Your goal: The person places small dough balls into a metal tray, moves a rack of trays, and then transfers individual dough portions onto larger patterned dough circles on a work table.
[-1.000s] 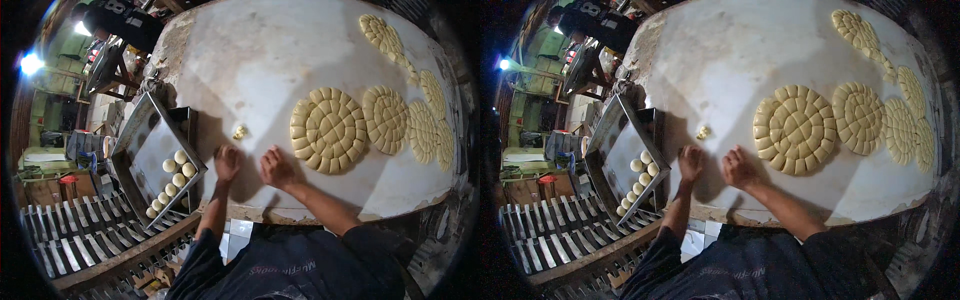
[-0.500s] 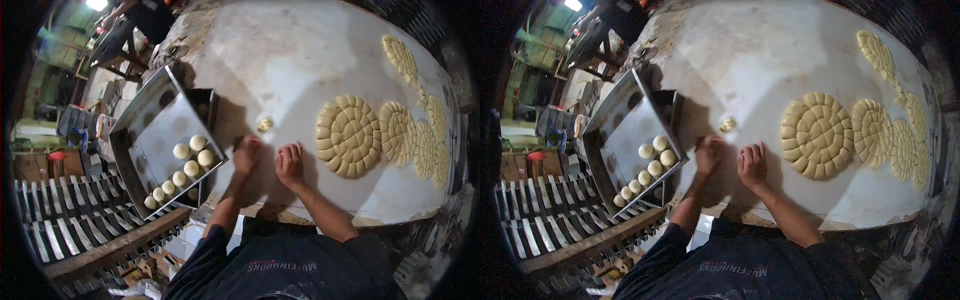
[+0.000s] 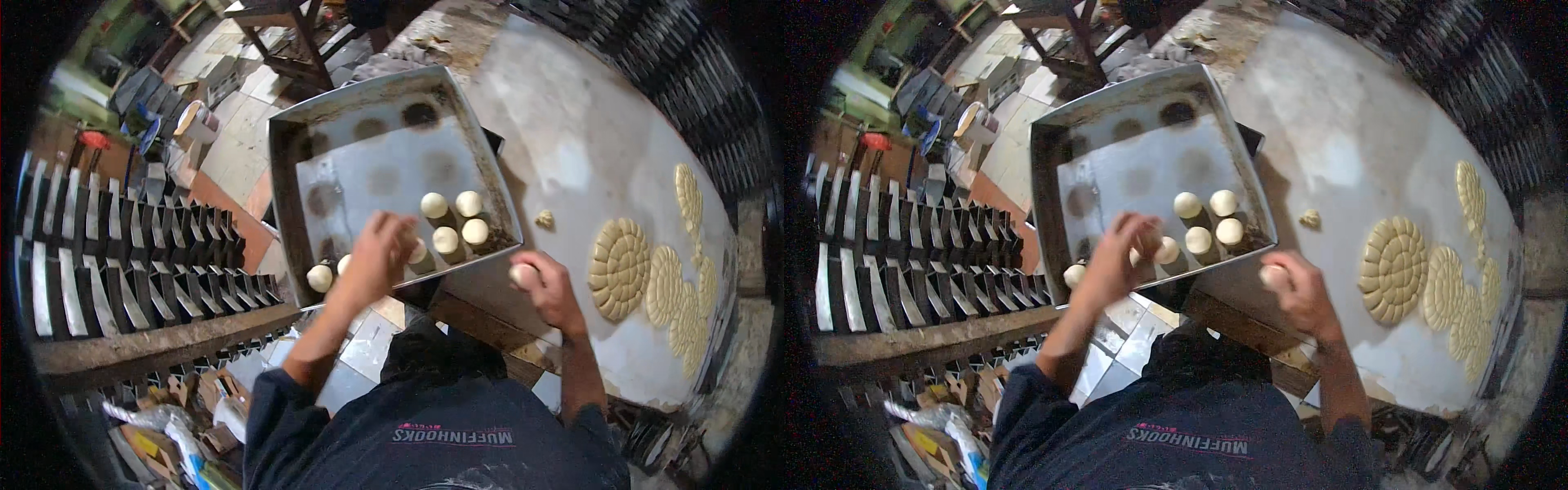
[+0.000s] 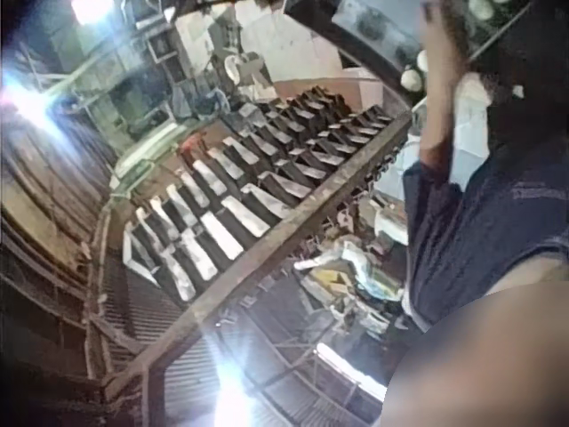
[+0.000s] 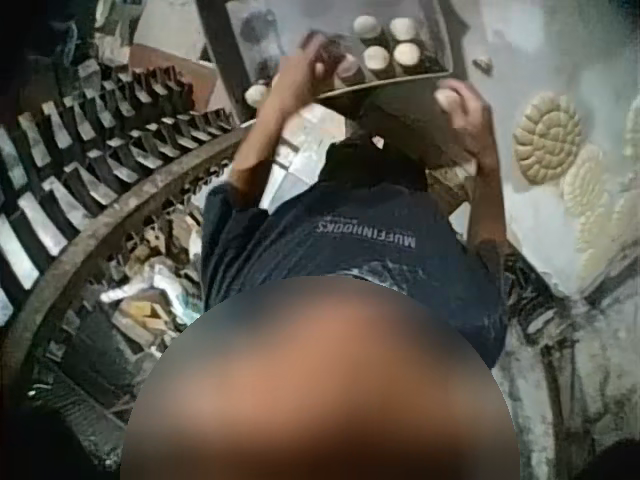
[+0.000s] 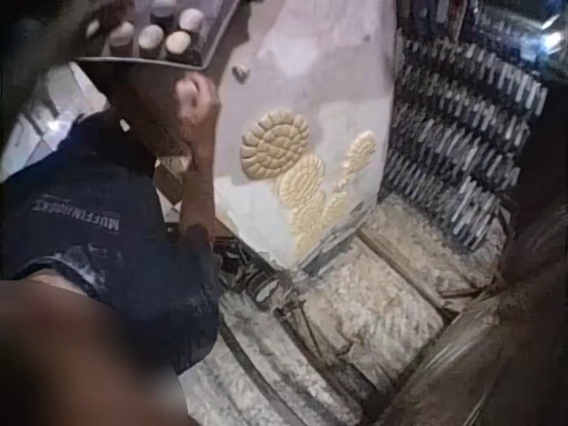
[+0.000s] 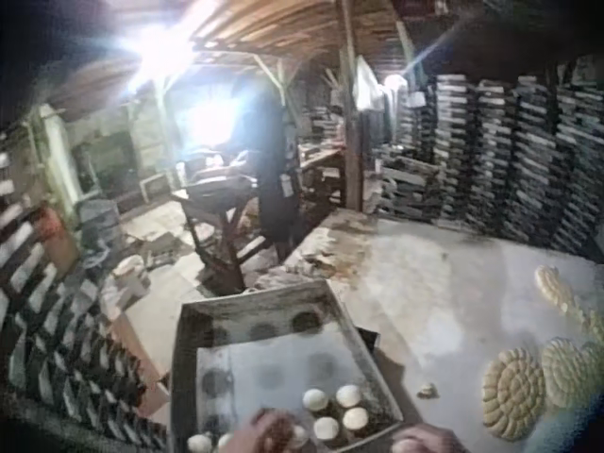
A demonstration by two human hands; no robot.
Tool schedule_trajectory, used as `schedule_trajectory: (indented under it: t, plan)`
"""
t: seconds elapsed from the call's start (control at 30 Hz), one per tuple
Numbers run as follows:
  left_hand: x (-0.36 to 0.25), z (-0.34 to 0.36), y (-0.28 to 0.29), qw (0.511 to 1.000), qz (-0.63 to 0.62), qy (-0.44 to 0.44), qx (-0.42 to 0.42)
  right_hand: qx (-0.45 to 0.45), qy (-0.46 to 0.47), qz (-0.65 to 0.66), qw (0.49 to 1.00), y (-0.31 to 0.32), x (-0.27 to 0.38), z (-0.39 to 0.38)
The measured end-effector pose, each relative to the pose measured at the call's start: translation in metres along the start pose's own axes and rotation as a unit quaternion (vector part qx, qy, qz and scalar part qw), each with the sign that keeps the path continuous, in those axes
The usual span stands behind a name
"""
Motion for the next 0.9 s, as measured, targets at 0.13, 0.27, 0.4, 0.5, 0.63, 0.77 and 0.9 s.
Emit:
schedule_trajectory:
  t: [0.13, 0.27, 0.4, 0.5, 0.63, 0.77, 0.9]
  plan:
    - [0.089, 0.009, 0.041, 0.989, 0.149, 0.021, 0.004, -0.065, 0.300, -0.038, 0.951, -0.079, 0.119, 0.071]
    - [0.086, 0.014, 0.034, 0.991, 0.129, -0.006, 0.026, 0.010, 0.320, -0.290, 0.902, -0.146, 0.091, 0.111]
    - [0.031, 0.010, 0.022, 0.971, 0.212, -0.046, -0.099, -0.083, 0.242, -0.173, 0.951, -0.071, 0.053, 0.070]
    - [-0.049, 0.003, -0.049, 0.975, 0.081, -0.125, -0.167, -0.291, 0.068, -0.130, 0.945, 0.025, -0.042, 0.009]
    - [-0.082, 0.010, -0.234, 0.966, -0.122, -0.214, 0.075, -0.217, 0.033, -0.261, 0.940, 0.099, -0.174, -0.043]
    - [-0.053, 0.003, -0.385, 0.969, 0.009, -0.171, 0.181, -0.340, -0.071, -0.194, 0.917, 0.296, -0.335, -0.086]
    - [-0.033, 0.010, -0.440, 0.949, 0.158, -0.243, 0.123, -0.494, -0.295, -0.147, 0.805, 0.499, -0.552, -0.180]
Point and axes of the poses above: each hand's wrist, its own z-axis towards the middle knuckle, its own y-axis out of the back of the hand, x = y × z, the point moved 4 cm from there along z, towards the middle knuckle, and after that the axes turned 10 degrees about -z, right-handed, at the moved point
